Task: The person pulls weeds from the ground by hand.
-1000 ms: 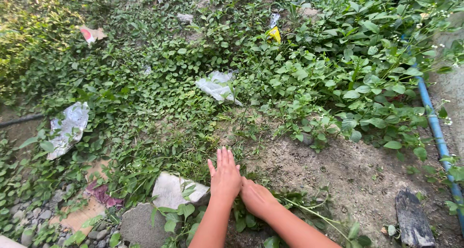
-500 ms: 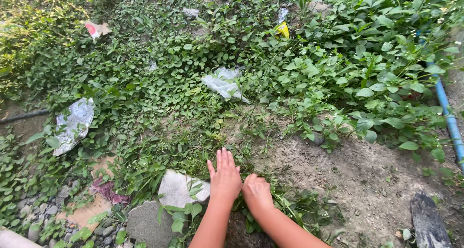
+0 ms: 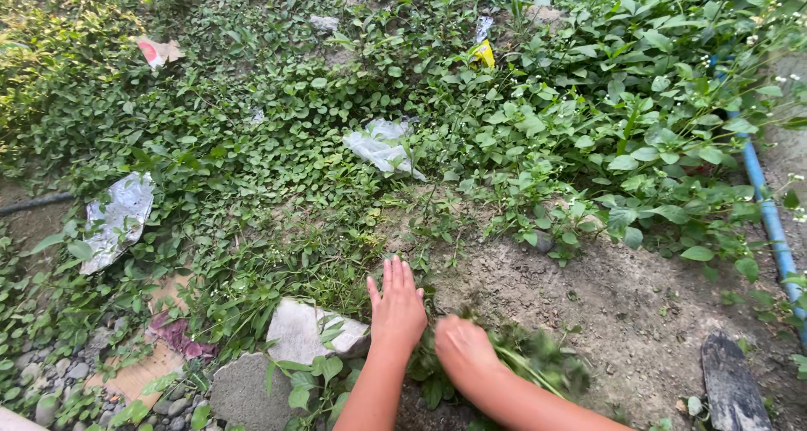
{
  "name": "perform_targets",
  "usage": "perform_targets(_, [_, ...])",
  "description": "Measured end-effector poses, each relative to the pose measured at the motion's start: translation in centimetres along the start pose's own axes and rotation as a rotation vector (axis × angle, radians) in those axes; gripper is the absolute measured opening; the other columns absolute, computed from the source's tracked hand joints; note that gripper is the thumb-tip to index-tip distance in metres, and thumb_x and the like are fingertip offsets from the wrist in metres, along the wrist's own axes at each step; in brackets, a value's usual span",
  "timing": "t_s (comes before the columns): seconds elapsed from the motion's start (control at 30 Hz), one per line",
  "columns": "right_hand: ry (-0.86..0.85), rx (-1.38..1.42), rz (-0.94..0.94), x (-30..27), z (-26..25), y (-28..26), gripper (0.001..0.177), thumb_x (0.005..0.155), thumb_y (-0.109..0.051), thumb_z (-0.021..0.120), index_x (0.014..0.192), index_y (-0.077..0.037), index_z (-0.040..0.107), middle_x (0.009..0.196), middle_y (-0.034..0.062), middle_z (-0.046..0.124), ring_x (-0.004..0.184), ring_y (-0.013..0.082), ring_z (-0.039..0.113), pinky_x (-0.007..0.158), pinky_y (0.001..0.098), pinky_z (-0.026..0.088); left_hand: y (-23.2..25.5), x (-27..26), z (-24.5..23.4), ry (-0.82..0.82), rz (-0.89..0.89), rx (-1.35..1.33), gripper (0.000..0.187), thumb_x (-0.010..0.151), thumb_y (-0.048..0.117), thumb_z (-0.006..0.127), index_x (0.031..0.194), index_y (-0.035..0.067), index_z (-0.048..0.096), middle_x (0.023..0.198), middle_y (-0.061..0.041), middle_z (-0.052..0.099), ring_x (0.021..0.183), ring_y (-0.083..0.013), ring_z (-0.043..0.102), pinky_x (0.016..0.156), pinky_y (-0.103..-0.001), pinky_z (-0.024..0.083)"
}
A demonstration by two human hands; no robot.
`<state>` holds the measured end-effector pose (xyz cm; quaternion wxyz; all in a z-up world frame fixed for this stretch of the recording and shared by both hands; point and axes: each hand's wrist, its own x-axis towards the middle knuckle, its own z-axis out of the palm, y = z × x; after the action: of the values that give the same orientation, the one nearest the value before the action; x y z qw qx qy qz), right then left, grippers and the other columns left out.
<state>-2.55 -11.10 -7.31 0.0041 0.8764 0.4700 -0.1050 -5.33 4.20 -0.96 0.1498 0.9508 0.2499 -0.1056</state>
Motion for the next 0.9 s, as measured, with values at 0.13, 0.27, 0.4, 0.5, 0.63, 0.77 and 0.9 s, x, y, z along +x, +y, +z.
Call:
perform_targets(0.13, [-0.147, 0.061, 0.016, -6.1, -4.8, 3.2, 0.012, 0.086, -0.004, 0.061, 0.097, 0.001, 0.062, 0.087, 0.018, 0.069, 0.075, 0.0284, 0.075, 0.057, 0.0369, 0.063, 0.9, 0.3, 0.0, -0.038, -0.003, -0.018, 0.064, 0.104, 0.03, 0.04, 0.158, 0.0, 0.021, 0.169, -0.013, 0.01, 0.157, -0.0269, 0.005, 0.124, -0.057, 0.005])
perform_targets(0.27, [-0.269, 0.038, -0.1, -7.9, -7.7, 5.1, 0.013, 0.084, -0.005, 0.061, 0.097, -0.002, 0.061, 0.091, 0.0164, 0.069, 0.083, 0.0336, 0.073, 0.069, 0.0436, 0.06, 0.8, -0.1, 0.1, -0.022, 0.009, -0.006, 0.065, 0.104, 0.032, 0.04, 0.158, 0.0, 0.022, 0.17, -0.013, 0.012, 0.157, -0.0269, 0.007, 0.124, -0.057, 0.005])
perform_targets(0.4, [-0.232, 0.198, -0.201, -5.9, -9.1, 5.4, 0.022, 0.081, 0.0, 0.059, 0.103, -0.001, 0.058, 0.112, 0.0193, 0.065, 0.097, 0.0356, 0.069, 0.079, 0.0458, 0.057, 1.3, -0.6, 0.5, 0.005, -0.009, -0.033, 0.065, 0.104, 0.032, 0.041, 0.157, 0.0, 0.023, 0.169, -0.015, 0.014, 0.157, -0.0282, 0.008, 0.123, -0.057, 0.007])
perform_targets(0.5, [-0.096, 0.274, -0.321, -3.6, -8.4, 5.8, 0.023, 0.078, 0.003, 0.058, 0.101, 0.001, 0.06, 0.146, 0.0198, 0.053, 0.098, 0.0373, 0.069, 0.08, 0.0456, 0.057, 2.0, -0.6, 0.7, 0.0, 0.025, -0.048, 0.065, 0.104, 0.031, 0.041, 0.157, -0.001, 0.024, 0.169, -0.016, 0.014, 0.157, -0.0284, 0.009, 0.123, -0.057, 0.007])
perform_targets(0.63, [-0.027, 0.225, -0.336, -2.3, -6.3, 6.0, 0.032, 0.08, 0.0, 0.058, 0.112, 0.003, 0.061, 0.139, 0.0222, 0.057, 0.098, 0.0372, 0.071, 0.08, 0.0463, 0.058, 2.1, -0.7, 1.0, 0.004, 0.024, -0.044, 0.064, 0.104, 0.03, 0.041, 0.157, -0.001, 0.024, 0.169, -0.016, 0.014, 0.157, -0.0287, 0.009, 0.124, -0.056, 0.007])
perform_targets(0.77, [0.071, -0.176, -0.33, -2.2, -5.5, 5.3, 0.039, 0.081, -0.006, 0.059, 0.117, 0.007, 0.062, 0.129, 0.0272, 0.059, 0.074, 0.0265, 0.071, 0.062, 0.0372, 0.061, 2.0, -1.1, 1.1, 0.025, 0.029, -0.032, 0.064, 0.103, 0.031, 0.042, 0.157, -0.001, 0.025, 0.168, -0.016, 0.015, 0.157, -0.0286, 0.009, 0.124, -0.057, 0.007])
perform_targets(0.9, [0.144, -0.404, -0.291, -2.3, -5.6, 5.4, 0.024, 0.083, -0.008, 0.059, 0.102, 0.004, 0.065, 0.099, 0.017, 0.064, 0.067, 0.0181, 0.067, 0.05, 0.0302, 0.059, 1.7, -1.3, 0.7, 0.008, 0.017, -0.023, 0.065, 0.103, 0.032, 0.042, 0.157, 0.0, 0.025, 0.168, -0.015, 0.015, 0.157, -0.0286, 0.009, 0.124, -0.056, 0.008])
